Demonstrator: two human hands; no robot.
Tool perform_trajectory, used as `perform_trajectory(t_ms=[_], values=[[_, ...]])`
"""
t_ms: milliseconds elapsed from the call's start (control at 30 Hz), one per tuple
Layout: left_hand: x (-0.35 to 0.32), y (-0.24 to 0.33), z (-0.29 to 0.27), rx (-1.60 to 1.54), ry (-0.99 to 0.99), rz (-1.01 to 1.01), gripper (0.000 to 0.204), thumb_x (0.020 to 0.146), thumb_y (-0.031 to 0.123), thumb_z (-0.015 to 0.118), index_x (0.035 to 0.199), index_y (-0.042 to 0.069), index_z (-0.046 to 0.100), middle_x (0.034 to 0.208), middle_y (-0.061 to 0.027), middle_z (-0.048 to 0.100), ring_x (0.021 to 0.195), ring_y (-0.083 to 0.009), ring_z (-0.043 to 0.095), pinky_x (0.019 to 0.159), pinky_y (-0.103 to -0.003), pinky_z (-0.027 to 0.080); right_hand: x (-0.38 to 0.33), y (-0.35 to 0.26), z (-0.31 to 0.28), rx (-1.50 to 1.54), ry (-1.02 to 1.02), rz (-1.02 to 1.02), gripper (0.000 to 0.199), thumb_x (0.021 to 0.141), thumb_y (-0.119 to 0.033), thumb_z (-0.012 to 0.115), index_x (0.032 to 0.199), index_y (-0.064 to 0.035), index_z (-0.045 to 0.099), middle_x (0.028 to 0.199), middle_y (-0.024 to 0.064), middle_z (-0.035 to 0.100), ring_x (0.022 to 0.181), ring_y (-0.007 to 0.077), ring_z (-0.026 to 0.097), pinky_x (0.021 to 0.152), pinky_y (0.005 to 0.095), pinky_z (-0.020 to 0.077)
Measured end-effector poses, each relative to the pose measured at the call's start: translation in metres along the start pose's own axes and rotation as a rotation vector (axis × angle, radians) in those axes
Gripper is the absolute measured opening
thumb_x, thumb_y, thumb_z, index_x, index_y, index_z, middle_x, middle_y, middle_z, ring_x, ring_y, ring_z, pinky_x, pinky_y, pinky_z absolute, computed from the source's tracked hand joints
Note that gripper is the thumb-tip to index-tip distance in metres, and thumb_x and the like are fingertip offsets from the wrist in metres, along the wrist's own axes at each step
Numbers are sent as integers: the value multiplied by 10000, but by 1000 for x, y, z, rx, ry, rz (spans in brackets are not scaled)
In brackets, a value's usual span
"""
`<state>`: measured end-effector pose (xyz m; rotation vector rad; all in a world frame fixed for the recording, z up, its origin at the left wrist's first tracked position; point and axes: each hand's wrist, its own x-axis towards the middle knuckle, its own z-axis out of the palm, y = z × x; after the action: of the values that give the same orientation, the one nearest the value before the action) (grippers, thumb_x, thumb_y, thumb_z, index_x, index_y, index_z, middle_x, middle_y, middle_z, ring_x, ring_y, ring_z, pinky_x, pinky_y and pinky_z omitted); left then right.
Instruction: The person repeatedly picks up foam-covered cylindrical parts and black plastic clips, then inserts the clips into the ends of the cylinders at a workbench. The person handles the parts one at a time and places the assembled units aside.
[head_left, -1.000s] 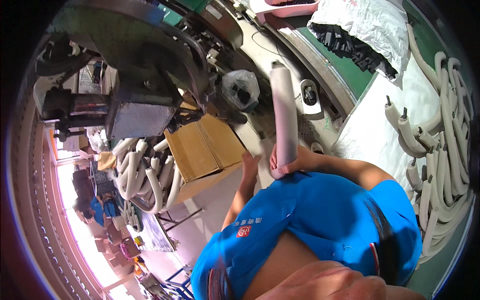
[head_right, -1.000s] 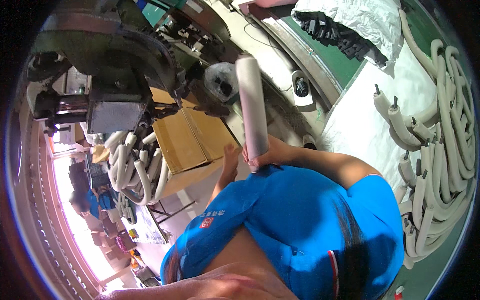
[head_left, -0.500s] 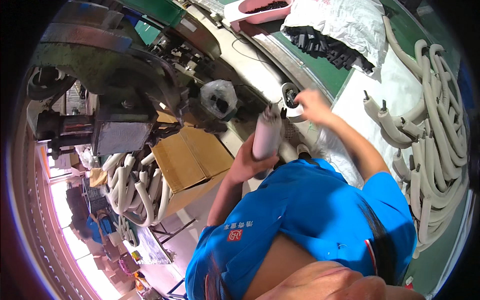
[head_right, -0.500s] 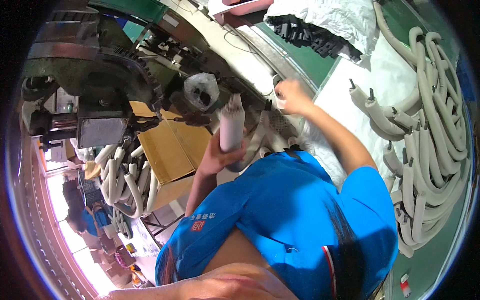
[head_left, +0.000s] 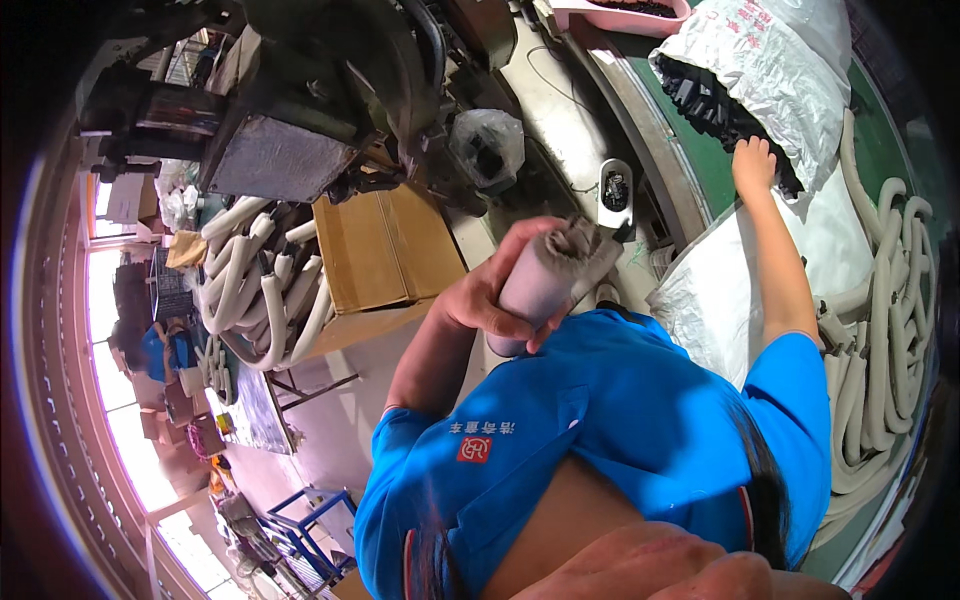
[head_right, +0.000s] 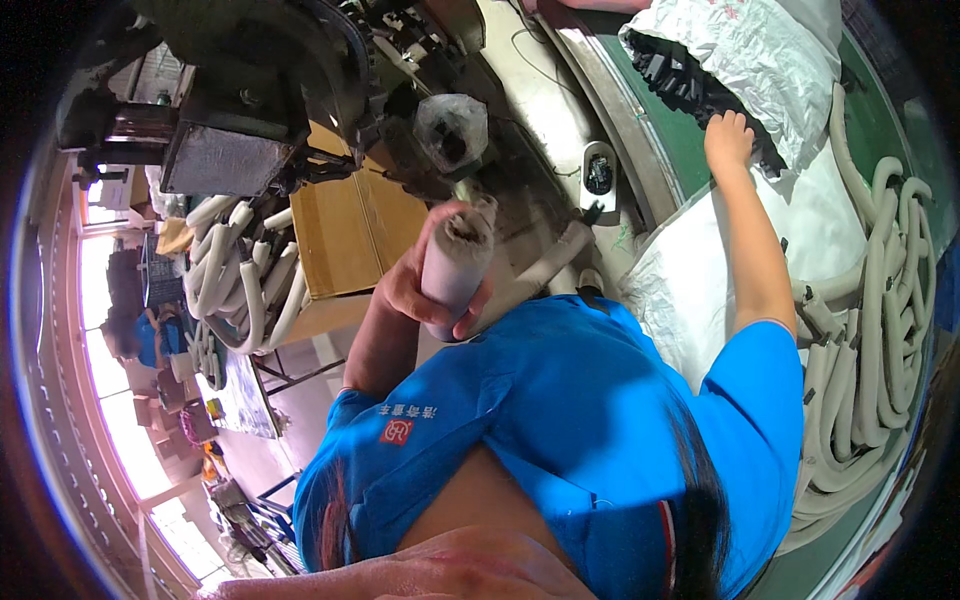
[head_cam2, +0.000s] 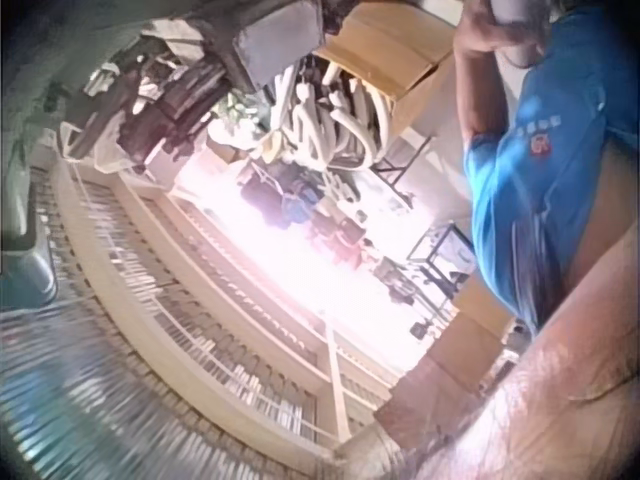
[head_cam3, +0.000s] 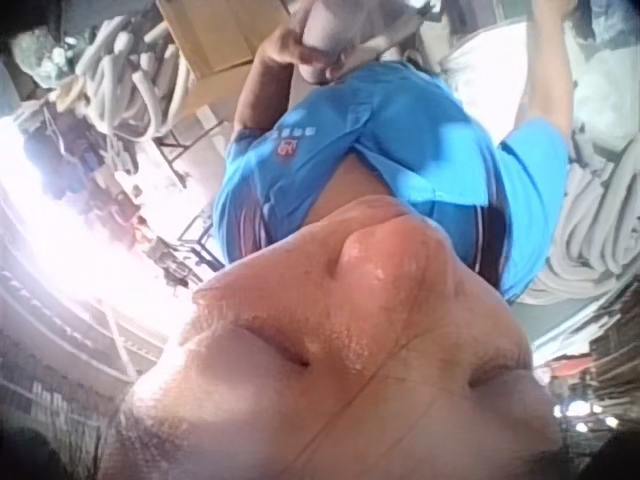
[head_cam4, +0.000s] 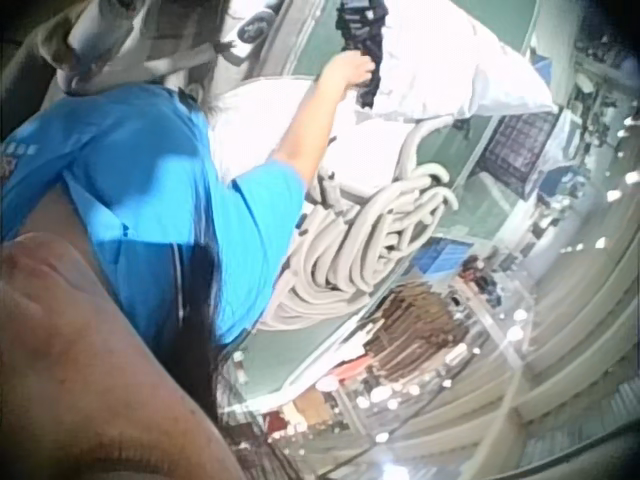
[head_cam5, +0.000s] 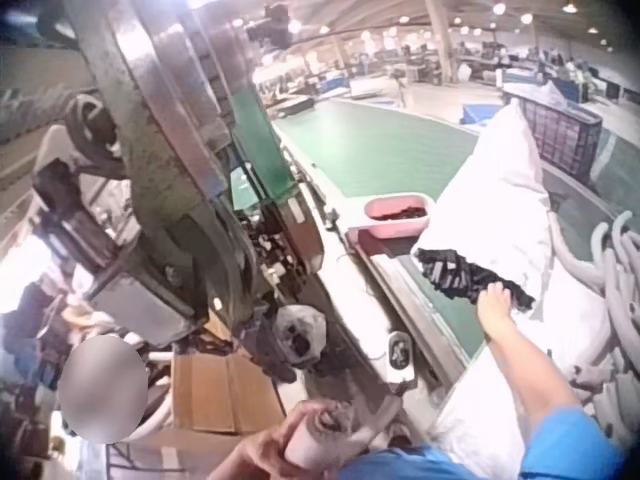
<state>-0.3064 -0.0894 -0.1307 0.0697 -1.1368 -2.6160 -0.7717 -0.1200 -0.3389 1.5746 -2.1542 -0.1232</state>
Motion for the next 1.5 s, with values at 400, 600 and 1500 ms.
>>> perform_trajectory(t_ms=[400,600,1500], values=[[16,-6,19,253,132,269,1077,689,1,756,1446,213,22,1192,-149,450,998,-230,531,782,-348,467,-69,-105,-320,1882,124,-456,461,820,-152,597,1235,26,506,1253,190,519,882,215,593,713,283,477],[3,-13,28,447,215,494,918,656,10,803,1337,133,199,1266,-89,381,1142,-187,415,933,-338,363,-84,-136,-343,1771,320,-519,647,702,-193,780,1216,55,475,1182,265,517,1010,326,586,810,350,498],[-84,3,4,832,461,20,621,688,86,749,1205,45,408,1054,-74,525,946,-143,531,854,-287,430,-85,-168,-305,2451,-1101,22,371,944,-220,496,1257,-23,476,933,116,642,616,85,557,554,197,455]])
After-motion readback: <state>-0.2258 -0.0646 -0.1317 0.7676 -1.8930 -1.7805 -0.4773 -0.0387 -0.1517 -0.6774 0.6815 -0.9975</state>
